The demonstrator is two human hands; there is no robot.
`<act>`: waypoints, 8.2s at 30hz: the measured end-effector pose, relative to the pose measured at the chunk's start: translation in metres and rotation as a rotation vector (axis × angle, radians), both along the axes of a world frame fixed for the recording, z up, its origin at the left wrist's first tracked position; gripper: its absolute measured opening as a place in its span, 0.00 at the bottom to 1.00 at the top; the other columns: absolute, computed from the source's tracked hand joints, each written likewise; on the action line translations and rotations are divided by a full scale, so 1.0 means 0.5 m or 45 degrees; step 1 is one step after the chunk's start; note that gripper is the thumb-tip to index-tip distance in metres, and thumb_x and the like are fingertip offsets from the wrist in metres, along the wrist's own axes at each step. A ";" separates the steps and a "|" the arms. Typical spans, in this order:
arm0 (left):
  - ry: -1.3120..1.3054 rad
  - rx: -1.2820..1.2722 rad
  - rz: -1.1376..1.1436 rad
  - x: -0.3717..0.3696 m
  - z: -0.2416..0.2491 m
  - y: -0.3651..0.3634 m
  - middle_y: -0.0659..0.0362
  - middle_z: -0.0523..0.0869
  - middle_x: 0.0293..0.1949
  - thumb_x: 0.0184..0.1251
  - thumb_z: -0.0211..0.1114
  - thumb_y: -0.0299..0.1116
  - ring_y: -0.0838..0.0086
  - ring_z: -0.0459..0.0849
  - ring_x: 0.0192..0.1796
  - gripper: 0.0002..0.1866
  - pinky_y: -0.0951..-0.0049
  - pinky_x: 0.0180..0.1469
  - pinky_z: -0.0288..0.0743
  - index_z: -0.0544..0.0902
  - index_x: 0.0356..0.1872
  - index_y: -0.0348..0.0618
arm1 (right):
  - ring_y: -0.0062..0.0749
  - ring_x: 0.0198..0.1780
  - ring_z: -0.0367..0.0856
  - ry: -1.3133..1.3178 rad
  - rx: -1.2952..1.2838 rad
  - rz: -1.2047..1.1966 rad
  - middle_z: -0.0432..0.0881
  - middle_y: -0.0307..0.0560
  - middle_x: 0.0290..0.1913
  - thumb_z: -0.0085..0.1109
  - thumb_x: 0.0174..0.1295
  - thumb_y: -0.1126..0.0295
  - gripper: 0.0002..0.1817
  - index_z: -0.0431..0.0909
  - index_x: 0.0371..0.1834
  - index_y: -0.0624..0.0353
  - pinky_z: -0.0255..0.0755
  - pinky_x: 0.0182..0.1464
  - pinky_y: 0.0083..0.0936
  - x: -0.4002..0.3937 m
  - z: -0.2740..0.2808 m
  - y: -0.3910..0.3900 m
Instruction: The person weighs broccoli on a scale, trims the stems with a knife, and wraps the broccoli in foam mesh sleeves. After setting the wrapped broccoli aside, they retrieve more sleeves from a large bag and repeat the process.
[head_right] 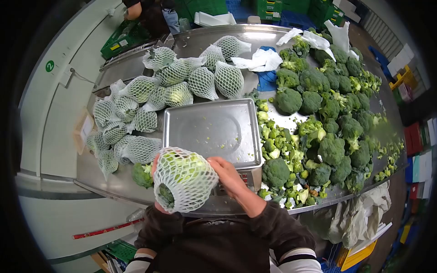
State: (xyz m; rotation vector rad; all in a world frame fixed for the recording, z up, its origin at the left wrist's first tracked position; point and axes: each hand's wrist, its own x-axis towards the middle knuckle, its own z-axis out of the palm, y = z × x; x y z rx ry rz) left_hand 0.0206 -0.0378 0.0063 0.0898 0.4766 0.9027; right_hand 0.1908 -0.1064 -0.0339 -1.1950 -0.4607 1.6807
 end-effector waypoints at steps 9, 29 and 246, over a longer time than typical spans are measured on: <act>0.699 0.443 0.127 -0.070 0.000 0.073 0.43 0.74 0.55 0.59 0.56 0.41 0.53 0.74 0.57 0.27 0.55 0.59 0.67 0.70 0.57 0.35 | 0.39 0.64 0.66 0.883 -0.034 -0.015 0.66 0.49 0.65 0.44 0.61 0.37 0.42 0.54 0.69 0.58 0.62 0.65 0.37 -0.048 0.065 0.044; 1.267 0.869 0.946 -0.303 0.052 0.967 0.53 0.80 0.44 0.54 0.67 0.31 0.66 0.81 0.42 0.24 0.65 0.42 0.77 0.73 0.53 0.38 | 0.27 0.47 0.79 -0.281 0.331 -0.290 0.80 0.48 0.46 0.53 0.64 0.74 0.16 0.71 0.55 0.66 0.72 0.50 0.23 0.043 0.056 0.239; 1.059 0.907 -0.774 0.392 0.040 -0.040 0.55 0.79 0.44 0.38 0.62 0.23 0.70 0.79 0.45 0.33 0.73 0.50 0.72 0.70 0.55 0.37 | 0.55 0.24 0.74 -1.527 0.074 0.024 0.73 0.55 0.17 0.49 0.63 0.46 0.24 0.74 0.27 0.59 0.66 0.29 0.45 0.437 0.070 -0.338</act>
